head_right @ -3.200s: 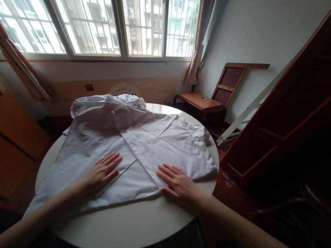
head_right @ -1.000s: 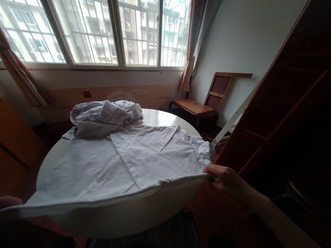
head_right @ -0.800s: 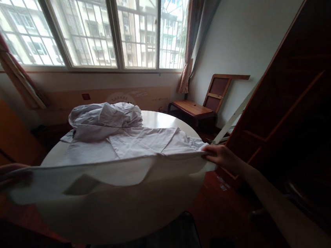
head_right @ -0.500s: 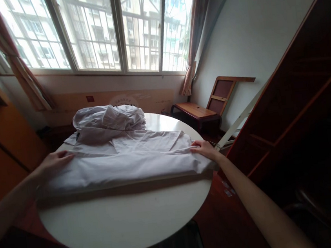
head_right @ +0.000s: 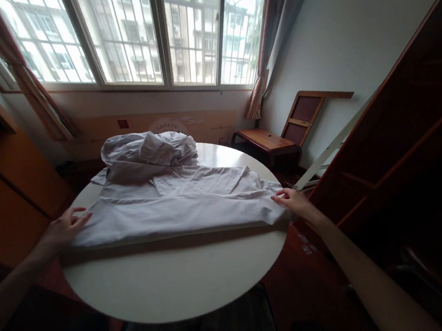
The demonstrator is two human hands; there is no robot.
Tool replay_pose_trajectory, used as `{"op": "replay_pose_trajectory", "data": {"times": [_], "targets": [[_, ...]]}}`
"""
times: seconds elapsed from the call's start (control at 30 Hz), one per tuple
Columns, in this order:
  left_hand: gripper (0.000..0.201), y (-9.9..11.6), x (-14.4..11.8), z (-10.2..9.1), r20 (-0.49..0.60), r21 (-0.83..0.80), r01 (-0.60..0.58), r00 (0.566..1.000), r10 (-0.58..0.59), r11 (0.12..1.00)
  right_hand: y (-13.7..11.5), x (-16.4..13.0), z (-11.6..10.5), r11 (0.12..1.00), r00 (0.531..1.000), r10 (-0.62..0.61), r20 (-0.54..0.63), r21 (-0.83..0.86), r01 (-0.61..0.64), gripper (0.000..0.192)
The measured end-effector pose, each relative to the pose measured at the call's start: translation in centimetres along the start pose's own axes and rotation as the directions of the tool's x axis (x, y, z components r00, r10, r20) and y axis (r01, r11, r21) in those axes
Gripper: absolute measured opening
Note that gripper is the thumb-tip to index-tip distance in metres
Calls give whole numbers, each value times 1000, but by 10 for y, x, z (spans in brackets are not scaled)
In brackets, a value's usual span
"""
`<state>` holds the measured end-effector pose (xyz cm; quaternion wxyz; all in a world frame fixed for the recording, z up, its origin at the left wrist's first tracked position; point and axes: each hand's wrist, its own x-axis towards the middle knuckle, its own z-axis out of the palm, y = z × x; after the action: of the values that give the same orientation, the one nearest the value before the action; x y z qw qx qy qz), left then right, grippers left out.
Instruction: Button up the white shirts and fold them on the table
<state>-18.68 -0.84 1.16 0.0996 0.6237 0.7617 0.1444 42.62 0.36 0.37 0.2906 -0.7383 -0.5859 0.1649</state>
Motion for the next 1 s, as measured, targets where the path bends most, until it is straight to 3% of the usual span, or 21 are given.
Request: {"op": "replay_pose_trajectory", "data": {"times": [0.1, 0.17, 0.27, 0.37, 0.53, 0.67, 0.87, 0.93, 1.0], "targets": [[60, -8, -11, 5, 6, 25, 20, 1000, -20, 1000, 7, -19, 0, 1000, 998, -11, 59, -2, 12, 42], [56, -13, -16, 8, 6, 26, 10, 1000, -10, 1000, 15, -29, 4, 993, 994, -24, 103, 118, 11, 46], [44, -15, -19, 11, -53, 14, 18, 998, -17, 1000, 26, -39, 13, 947, 997, -6, 71, 321, -17, 48], [42, -14, -21, 11, -83, -19, 29, 996, -31, 999, 35, -40, 21, 893, 998, 12, 67, 449, -41, 46], [40, -15, -21, 10, -110, -54, 47, 992, -53, 997, 42, -31, 27, 857, 998, 40, 50, 512, -60, 42], [38, -16, -21, 9, -115, -63, 54, 991, -61, 997, 45, -33, 26, 861, 999, 39, 2, 507, -35, 48], [44, -20, -20, 8, -23, 53, 70, 997, -69, 996, 45, -41, 16, 914, 999, 37, -26, 405, -23, 45], [46, -19, -18, 7, -98, 154, 38, 995, -23, 987, 39, -39, 12, 954, 992, 65, -110, 300, -29, 37], [49, -6, -14, 5, -260, 252, -9, 963, 76, 968, 22, -36, 10, 983, 958, 43, -283, 183, 10, 29]]}}
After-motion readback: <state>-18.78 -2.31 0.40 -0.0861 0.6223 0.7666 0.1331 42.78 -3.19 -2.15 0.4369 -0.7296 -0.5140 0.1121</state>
